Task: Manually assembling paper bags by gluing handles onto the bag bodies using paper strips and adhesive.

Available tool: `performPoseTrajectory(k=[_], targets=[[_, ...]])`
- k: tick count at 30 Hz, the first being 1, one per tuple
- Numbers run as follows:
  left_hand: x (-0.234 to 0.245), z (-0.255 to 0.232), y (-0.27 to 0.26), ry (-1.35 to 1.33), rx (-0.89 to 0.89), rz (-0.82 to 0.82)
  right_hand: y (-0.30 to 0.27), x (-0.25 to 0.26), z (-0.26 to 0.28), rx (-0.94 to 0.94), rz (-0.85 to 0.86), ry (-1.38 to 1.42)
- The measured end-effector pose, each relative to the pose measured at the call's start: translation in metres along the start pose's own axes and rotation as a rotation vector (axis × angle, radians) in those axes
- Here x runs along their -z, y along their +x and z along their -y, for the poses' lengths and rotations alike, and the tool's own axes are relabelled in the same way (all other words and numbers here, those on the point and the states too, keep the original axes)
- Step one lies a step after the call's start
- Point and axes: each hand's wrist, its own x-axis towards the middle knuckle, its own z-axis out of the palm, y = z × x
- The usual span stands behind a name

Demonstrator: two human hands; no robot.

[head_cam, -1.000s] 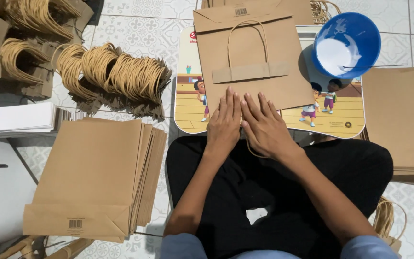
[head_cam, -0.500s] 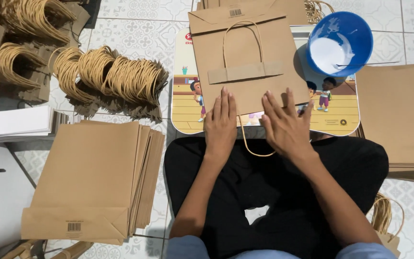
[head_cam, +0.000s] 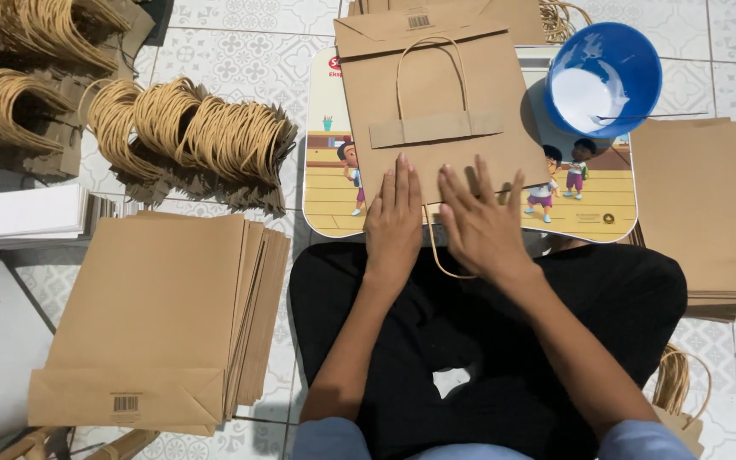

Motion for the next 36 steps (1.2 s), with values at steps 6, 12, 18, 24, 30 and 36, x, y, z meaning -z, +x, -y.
performPoseTrajectory(k=[6, 12, 18, 24, 30, 36], targets=[[0.006, 0.0, -0.001, 0.007, 0.017, 0.062, 0.003, -0.002, 0.021, 0.065, -0.117, 0.036], [-0.001, 0.003, -0.004, 0.0, -0.004, 0.061, -0.004, 0.001, 0.005, 0.031, -0.151, -0.078], [0.0, 0.004, -0.007, -0.057, 0.0, 0.116, -0.017, -0.009, -0.052, -0.046, -0.196, -0.216], [0.016, 0.015, -0.012, -0.164, 0.038, 0.138, -0.017, 0.002, -0.051, -0.033, -0.212, -0.107], [0.017, 0.039, -0.035, -0.199, 0.068, 0.083, -0.017, 0.009, -0.046, -0.022, -0.136, -0.08], [0.017, 0.036, -0.033, -0.239, 0.109, 0.102, 0.011, 0.005, -0.014, 0.069, 0.046, -0.008]])
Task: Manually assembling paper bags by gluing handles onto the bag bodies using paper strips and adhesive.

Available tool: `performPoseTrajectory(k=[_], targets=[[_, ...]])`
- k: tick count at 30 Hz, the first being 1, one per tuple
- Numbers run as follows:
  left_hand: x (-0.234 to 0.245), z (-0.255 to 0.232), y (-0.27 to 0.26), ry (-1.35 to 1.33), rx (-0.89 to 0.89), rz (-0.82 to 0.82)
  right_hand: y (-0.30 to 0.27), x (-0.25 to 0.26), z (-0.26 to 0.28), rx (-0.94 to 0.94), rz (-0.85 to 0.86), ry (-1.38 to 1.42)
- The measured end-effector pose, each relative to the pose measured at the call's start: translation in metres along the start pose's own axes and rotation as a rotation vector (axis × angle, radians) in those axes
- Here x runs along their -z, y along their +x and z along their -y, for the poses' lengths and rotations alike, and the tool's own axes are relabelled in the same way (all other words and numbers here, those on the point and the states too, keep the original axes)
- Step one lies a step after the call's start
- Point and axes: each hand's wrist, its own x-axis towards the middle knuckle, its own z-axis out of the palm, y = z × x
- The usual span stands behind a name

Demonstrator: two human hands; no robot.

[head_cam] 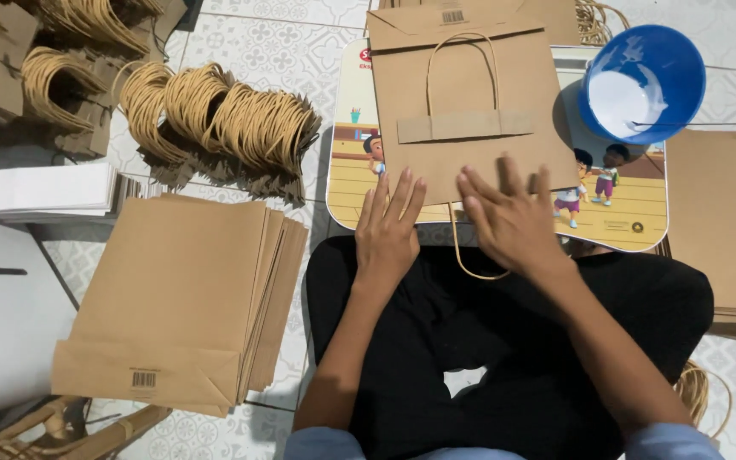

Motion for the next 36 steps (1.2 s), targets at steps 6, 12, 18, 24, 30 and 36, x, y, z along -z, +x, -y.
performPoseTrajectory(k=[6, 12, 18, 24, 30, 36], targets=[[0.003, -0.001, 0.0, 0.061, -0.004, 0.005, 0.029, 0.005, 0.021, 0.059, -0.051, 0.017], [-0.003, -0.001, -0.001, 0.103, -0.007, 0.008, 0.001, 0.003, 0.029, 0.11, -0.21, -0.114], [0.007, 0.001, 0.001, 0.062, -0.028, 0.054, 0.002, -0.004, 0.038, 0.127, -0.22, -0.125], [0.012, 0.001, 0.003, 0.033, 0.005, 0.055, 0.013, -0.002, 0.069, 0.188, -0.255, -0.104], [0.005, 0.0, 0.002, 0.123, 0.008, 0.033, -0.001, -0.006, 0.06, 0.139, -0.266, -0.096], [0.004, 0.002, 0.0, 0.093, -0.021, 0.041, -0.01, -0.004, 0.058, 0.104, -0.237, -0.081]])
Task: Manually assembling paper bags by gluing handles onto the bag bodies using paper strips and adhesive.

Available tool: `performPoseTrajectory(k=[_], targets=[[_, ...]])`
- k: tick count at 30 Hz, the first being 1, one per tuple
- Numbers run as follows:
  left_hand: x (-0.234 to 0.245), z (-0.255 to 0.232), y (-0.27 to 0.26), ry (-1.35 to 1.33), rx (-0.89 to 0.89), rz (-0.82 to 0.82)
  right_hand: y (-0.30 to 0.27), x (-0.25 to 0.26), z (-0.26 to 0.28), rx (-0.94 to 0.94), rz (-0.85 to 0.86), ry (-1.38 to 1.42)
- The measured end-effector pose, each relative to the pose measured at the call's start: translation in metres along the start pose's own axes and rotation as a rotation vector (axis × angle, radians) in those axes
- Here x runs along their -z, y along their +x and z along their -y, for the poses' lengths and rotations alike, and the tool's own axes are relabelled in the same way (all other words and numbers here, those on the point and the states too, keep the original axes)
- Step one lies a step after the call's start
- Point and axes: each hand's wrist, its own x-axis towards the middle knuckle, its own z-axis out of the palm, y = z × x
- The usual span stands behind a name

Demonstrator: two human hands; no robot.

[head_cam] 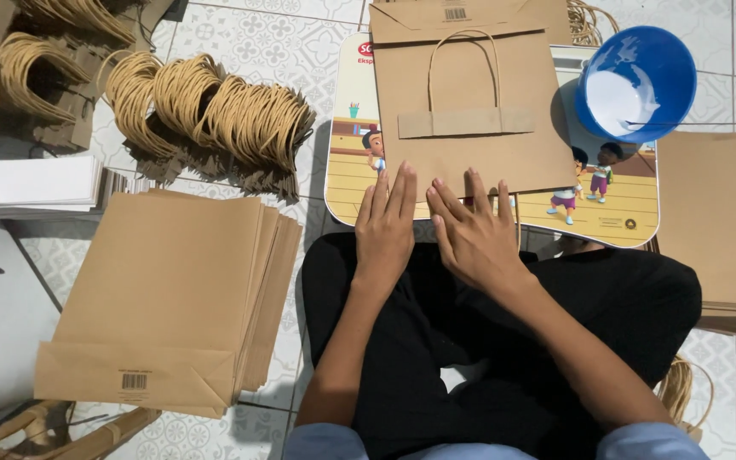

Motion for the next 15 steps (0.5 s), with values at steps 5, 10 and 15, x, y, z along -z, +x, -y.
performPoseTrajectory(k=[5, 10, 15], targets=[[0.002, -0.001, 0.002, 0.014, -0.006, -0.042, 0.028, -0.01, 0.0, -0.024, 0.014, 0.034], [0.0, -0.004, 0.002, 0.007, 0.015, -0.057, 0.028, -0.004, 0.002, -0.036, 0.044, 0.054], [0.007, -0.002, 0.005, 0.015, 0.008, -0.053, 0.0, 0.007, 0.018, 0.007, 0.018, 0.002]])
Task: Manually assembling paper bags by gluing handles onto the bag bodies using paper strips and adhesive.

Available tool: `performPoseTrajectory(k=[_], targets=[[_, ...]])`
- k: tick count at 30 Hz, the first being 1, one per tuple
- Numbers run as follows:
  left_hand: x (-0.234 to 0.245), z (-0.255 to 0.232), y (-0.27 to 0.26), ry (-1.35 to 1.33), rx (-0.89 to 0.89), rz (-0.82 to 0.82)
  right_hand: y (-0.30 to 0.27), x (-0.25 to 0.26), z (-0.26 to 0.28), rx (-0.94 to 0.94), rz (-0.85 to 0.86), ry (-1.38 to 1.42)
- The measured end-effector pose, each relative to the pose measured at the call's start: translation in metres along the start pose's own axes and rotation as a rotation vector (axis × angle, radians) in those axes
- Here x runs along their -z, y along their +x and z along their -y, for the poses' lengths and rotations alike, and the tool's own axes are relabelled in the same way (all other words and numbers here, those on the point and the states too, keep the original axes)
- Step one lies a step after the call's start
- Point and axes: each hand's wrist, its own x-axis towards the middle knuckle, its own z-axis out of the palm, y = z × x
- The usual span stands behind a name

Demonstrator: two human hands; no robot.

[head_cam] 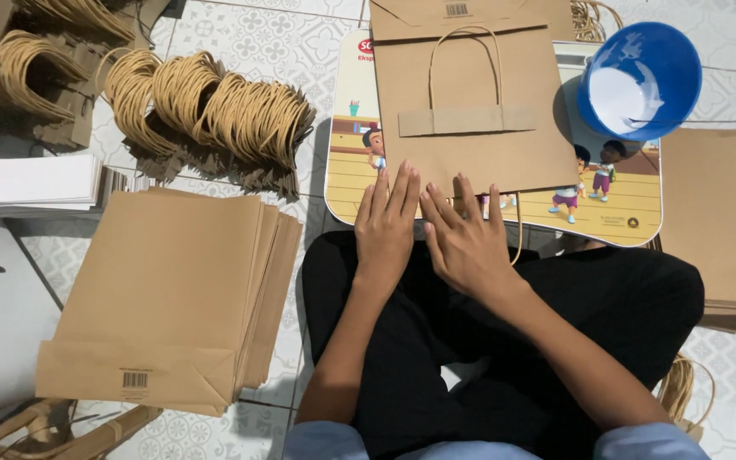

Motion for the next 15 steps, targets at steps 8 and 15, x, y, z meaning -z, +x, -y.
performPoseTrajectory(k=[8, 15], targets=[[-0.005, 0.002, -0.004, 0.022, -0.018, 0.008, 0.008, -0.022, -0.033, -0.05, 0.001, 0.0], [-0.008, 0.001, -0.004, -0.004, -0.02, 0.016, -0.007, -0.02, -0.111, -0.142, -0.018, -0.047]])
